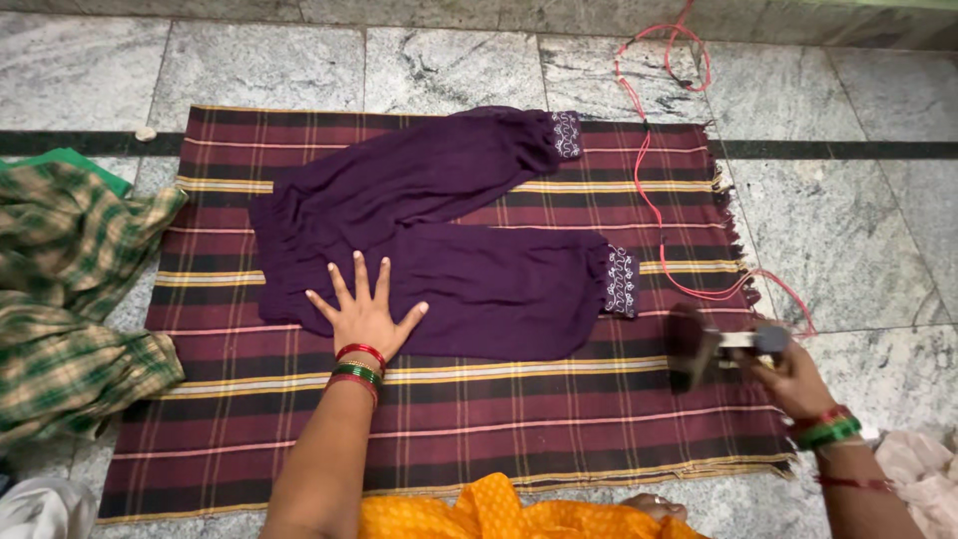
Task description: The person irons a purple garment laid out on a plaid mat on the floor. They use a handheld iron to smooth the fabric, repeatedly folding and unfolding the garment to treat different sections. The person finishes by folding the garment neatly.
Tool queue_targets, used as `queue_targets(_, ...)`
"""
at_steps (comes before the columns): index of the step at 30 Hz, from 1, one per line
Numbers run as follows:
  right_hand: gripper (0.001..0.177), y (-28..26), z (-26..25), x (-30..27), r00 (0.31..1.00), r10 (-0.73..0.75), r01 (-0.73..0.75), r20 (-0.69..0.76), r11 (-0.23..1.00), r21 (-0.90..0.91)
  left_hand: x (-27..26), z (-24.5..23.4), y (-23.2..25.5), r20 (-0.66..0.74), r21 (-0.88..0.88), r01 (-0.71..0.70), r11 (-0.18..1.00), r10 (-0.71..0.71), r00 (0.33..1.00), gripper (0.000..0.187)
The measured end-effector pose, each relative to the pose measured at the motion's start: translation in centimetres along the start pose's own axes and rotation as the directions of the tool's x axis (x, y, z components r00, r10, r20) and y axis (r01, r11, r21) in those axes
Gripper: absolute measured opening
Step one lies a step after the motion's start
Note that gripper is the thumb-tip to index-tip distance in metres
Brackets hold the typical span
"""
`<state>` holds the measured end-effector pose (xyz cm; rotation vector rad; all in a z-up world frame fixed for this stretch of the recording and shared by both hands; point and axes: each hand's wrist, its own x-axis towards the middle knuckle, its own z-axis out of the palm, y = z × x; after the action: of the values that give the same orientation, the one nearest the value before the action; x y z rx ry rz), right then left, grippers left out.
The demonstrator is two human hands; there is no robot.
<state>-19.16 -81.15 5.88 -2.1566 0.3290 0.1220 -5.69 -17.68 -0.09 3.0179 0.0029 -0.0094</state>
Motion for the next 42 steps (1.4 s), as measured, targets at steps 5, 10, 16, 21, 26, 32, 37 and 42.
queue_targets(5, 0.049, -7.0, 5.9, 2.4, 0.966, -0.049, 0.027, 0.254, 0.996, 0.088, 0.2, 1.1, -0.3, -0.053, 0.056, 0.007, 0.998, -0.004, 0.999, 0.081)
queue_targets(10, 0.042, -13.5, 10.8, 3.6, 0.977, -0.043, 0.108, 0.211, 0.945, -0.308, 0.4, 0.7, -0.1, -0.045, 0.071, 0.019, 0.997, -0.016, 0.999, 0.080)
queue_targets(16, 0.047, -18.6, 13.6, 3.3, 0.994, -0.077, 0.097, 0.075, 0.940, -0.328, 0.0, 0.6, -0.1, -0.075, 0.072, 0.017, 0.997, -0.012, 0.997, 0.080)
queue_targets(21, 0.056, -20.8, 18.7, 7.0, 0.997, 0.082, -0.080, -0.007, 0.945, -0.317, 0.0, 0.3, 0.0, -0.057, 0.073, 0.024, 0.997, -0.020, 0.998, 0.080)
queue_targets(26, 0.062, -19.2, 24.0, 10.7, 0.996, -0.085, 0.060, -0.027, 0.858, -0.511, 0.3, 0.6, -0.3, -0.088, 0.055, 0.019, 0.998, -0.014, 0.996, 0.080)
queue_targets(32, 0.061, -20.4, 26.3, 14.2, 0.993, 0.040, -0.098, -0.114, 0.815, -0.571, 0.3, 0.6, -0.1, -0.070, 0.059, 0.024, 0.998, -0.019, 0.997, 0.081)
queue_targets(37, 0.062, -22.7, 26.9, 16.4, 0.978, 0.135, -0.200, -0.161, 0.833, -0.515, 0.0, 0.9, -0.1, -0.076, 0.047, 0.023, 0.999, -0.020, 0.997, 0.081)
queue_targets(42, 0.061, -24.0, 26.7, 14.3, 0.982, 0.168, -0.188, -0.088, 0.805, -0.563, 0.1, 1.2, -0.2, -0.035, 0.035, 0.035, 0.999, -0.034, 0.999, 0.082)
